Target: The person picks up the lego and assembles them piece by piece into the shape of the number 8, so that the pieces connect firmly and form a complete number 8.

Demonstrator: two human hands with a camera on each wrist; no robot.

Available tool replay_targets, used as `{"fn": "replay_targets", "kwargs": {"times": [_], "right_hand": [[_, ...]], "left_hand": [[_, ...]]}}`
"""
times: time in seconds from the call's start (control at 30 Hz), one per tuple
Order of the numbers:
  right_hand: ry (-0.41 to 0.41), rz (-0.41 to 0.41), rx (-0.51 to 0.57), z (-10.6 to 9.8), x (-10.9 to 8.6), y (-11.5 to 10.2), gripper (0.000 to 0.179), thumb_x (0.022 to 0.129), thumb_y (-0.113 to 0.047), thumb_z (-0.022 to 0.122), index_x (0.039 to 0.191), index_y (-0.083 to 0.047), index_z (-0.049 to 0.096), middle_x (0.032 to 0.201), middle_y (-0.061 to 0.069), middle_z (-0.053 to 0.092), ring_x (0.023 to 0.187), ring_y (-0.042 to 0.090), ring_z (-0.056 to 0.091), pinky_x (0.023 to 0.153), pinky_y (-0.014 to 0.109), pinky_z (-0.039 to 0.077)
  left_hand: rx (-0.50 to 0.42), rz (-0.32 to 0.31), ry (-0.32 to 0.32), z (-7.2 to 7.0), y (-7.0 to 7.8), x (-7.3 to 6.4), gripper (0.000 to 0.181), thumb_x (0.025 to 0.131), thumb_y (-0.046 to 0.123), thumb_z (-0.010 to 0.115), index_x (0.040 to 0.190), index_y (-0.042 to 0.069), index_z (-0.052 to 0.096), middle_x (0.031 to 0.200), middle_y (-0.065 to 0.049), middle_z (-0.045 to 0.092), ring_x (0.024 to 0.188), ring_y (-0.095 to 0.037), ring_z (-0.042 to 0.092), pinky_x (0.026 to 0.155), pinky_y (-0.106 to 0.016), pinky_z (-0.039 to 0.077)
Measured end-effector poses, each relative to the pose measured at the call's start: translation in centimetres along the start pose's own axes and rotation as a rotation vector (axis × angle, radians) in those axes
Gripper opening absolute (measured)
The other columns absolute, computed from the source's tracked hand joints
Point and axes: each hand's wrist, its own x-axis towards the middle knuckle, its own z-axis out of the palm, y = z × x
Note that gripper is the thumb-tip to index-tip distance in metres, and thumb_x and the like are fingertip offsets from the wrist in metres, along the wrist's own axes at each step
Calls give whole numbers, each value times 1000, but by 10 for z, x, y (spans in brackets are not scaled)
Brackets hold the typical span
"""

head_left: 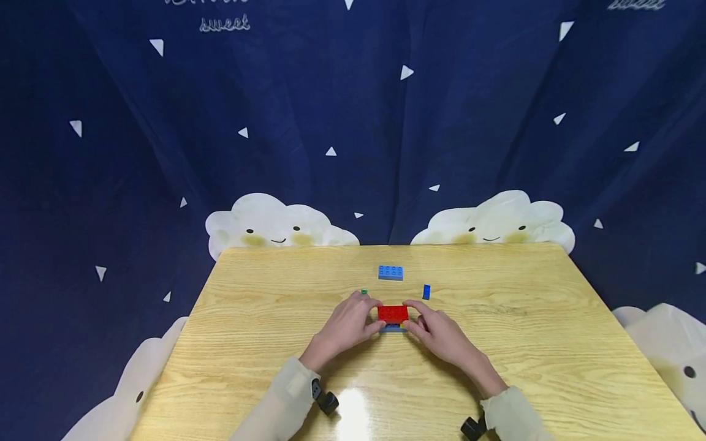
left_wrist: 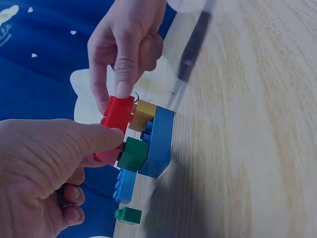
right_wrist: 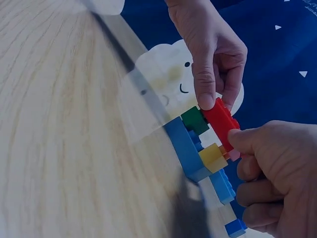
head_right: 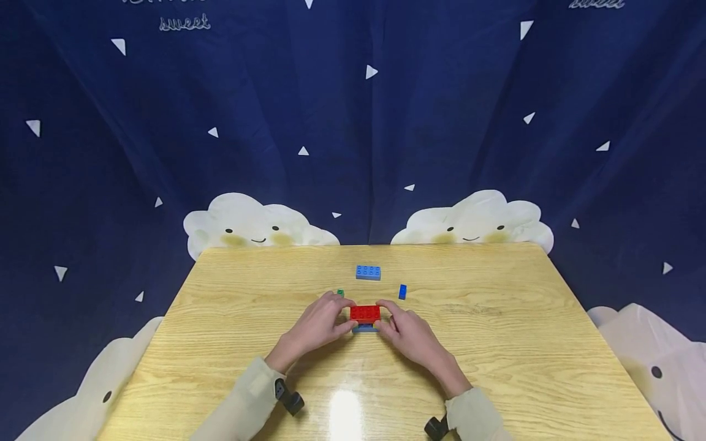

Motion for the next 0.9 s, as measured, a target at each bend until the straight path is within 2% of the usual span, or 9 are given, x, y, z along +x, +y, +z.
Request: {"fn": "replay_targets", "kwargs": {"times": [0.27, 0.53, 0.9], "right_hand": [[-10, 23, -35, -2, 2, -3, 47, 100, -30, 72, 142, -15, 60, 67, -9, 49, 56, 7, 43, 53, 23, 34], [-8, 22, -44, -2, 3, -1, 46, 99, -30, 73, 141, -16, 61, 68, -9, 51, 58, 8, 44, 55, 23, 36], [-1, -8, -55, 1, 4, 2, 44, 99, -29, 73, 139, -15, 62, 67, -11, 50, 55, 6, 41, 53, 23, 34]], "left_hand": [[-25, -8, -7, -1, 1, 0, 37, 94, 33, 80, 121, 8, 76, 108, -5, 77, 96, -17, 61, 78, -28, 53], [-60, -12, -14, 0, -3, 1, 38, 94, 33, 81, 121, 7, 77, 108, -6, 77, 92, -15, 58, 73, -25, 49], [-84, -14, -23, 2, -6, 2, 38, 93, 33, 81, 121, 8, 77, 108, -5, 77, 87, -14, 55, 71, -24, 48]]}}
